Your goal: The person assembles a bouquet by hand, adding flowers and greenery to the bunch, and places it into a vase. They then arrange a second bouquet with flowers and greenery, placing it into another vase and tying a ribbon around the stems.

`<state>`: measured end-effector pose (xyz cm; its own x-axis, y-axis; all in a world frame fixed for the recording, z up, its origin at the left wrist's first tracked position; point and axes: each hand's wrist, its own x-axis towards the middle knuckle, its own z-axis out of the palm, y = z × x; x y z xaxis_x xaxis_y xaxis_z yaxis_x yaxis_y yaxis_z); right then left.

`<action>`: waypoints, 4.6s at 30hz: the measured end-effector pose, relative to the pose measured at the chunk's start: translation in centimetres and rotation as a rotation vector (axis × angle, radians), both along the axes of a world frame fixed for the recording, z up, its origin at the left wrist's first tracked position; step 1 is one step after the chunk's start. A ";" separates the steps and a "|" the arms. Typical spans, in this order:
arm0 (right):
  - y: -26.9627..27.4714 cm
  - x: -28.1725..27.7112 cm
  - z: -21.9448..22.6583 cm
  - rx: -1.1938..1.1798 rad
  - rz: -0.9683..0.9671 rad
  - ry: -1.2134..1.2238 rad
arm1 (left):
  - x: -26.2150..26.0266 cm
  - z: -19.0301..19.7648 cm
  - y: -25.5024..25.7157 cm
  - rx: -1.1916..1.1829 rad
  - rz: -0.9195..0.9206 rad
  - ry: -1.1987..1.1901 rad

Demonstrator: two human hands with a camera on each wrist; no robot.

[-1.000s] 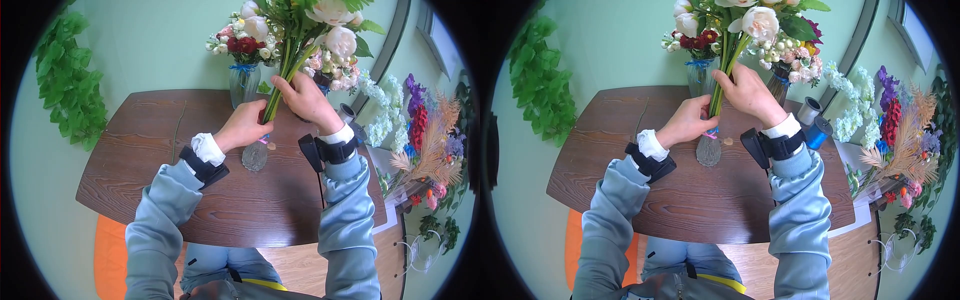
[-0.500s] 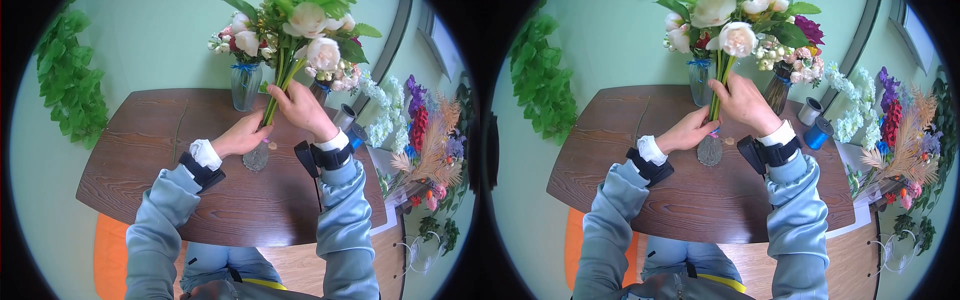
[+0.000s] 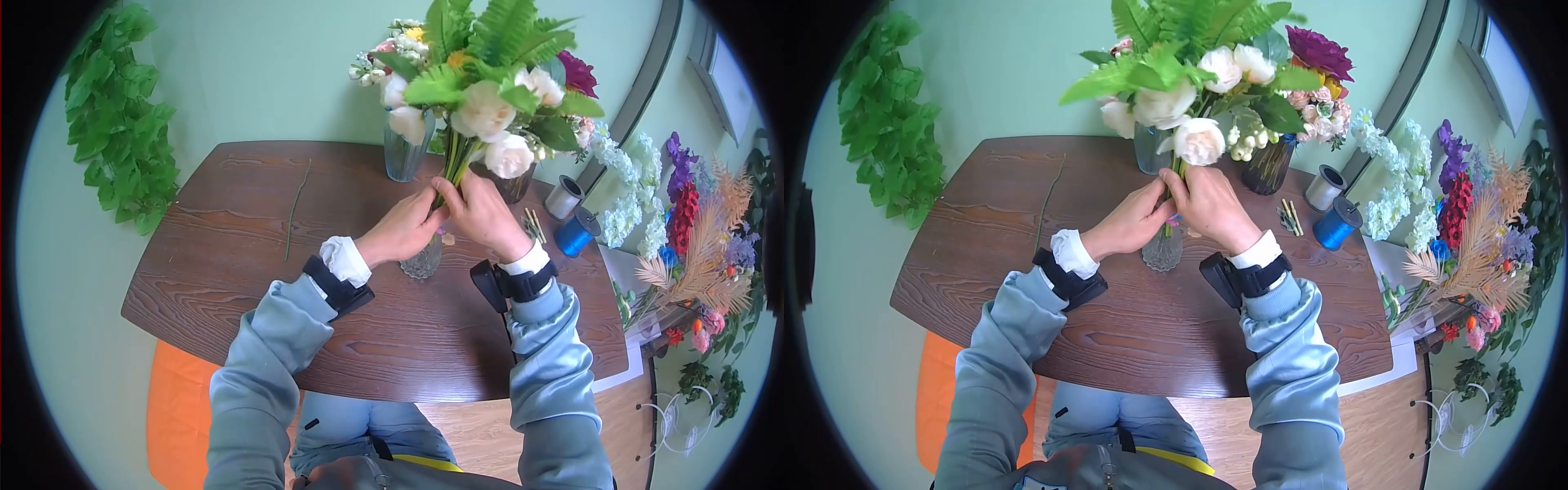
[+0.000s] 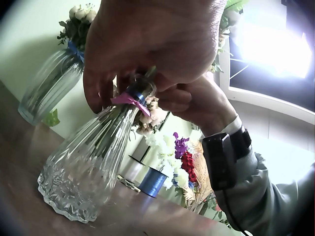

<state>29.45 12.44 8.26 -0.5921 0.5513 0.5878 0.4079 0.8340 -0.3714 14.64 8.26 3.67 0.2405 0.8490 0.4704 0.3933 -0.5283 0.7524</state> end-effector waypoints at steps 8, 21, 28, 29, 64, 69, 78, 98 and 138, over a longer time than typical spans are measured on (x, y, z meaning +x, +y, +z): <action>-0.5 -0.1 -0.6 0.022 -0.059 -0.015 | 0.6 -1.2 0.5 0.009 0.080 0.048; 1.3 0.9 3.1 -0.464 -0.203 0.120 | 0.8 -2.3 0.7 -0.034 0.043 -0.048; 0.3 0.7 4.0 -0.608 -0.069 0.064 | 0.6 -2.6 0.9 -0.014 0.015 -0.027; 0.2 0.6 3.6 -0.559 -0.067 0.096 | 0.4 -2.8 1.2 -0.011 0.010 0.010; -0.8 1.2 -2.2 -0.323 0.012 0.148 | -1.0 -4.9 -1.0 0.013 0.090 -0.042; -0.2 0.5 -5.1 -0.484 0.128 0.159 | -1.7 -3.2 -2.6 -0.062 0.315 0.101; 1.7 -0.6 -9.6 -0.396 0.101 0.143 | -3.4 -6.8 -0.7 -0.004 0.191 -0.255; -2.7 0.1 -3.8 -0.435 0.244 0.195 | -4.8 -6.0 -2.1 -0.423 -0.153 -0.220; 0.0 2.1 -5.3 -0.574 0.330 0.189 | -4.4 -7.0 -2.2 -0.520 -0.155 -0.136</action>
<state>31.57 12.40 2.95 -0.6986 0.6147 0.3662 0.0511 0.5534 -0.8314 10.26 6.05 -3.29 0.3476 0.9370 0.0351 0.2212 -0.1183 0.9680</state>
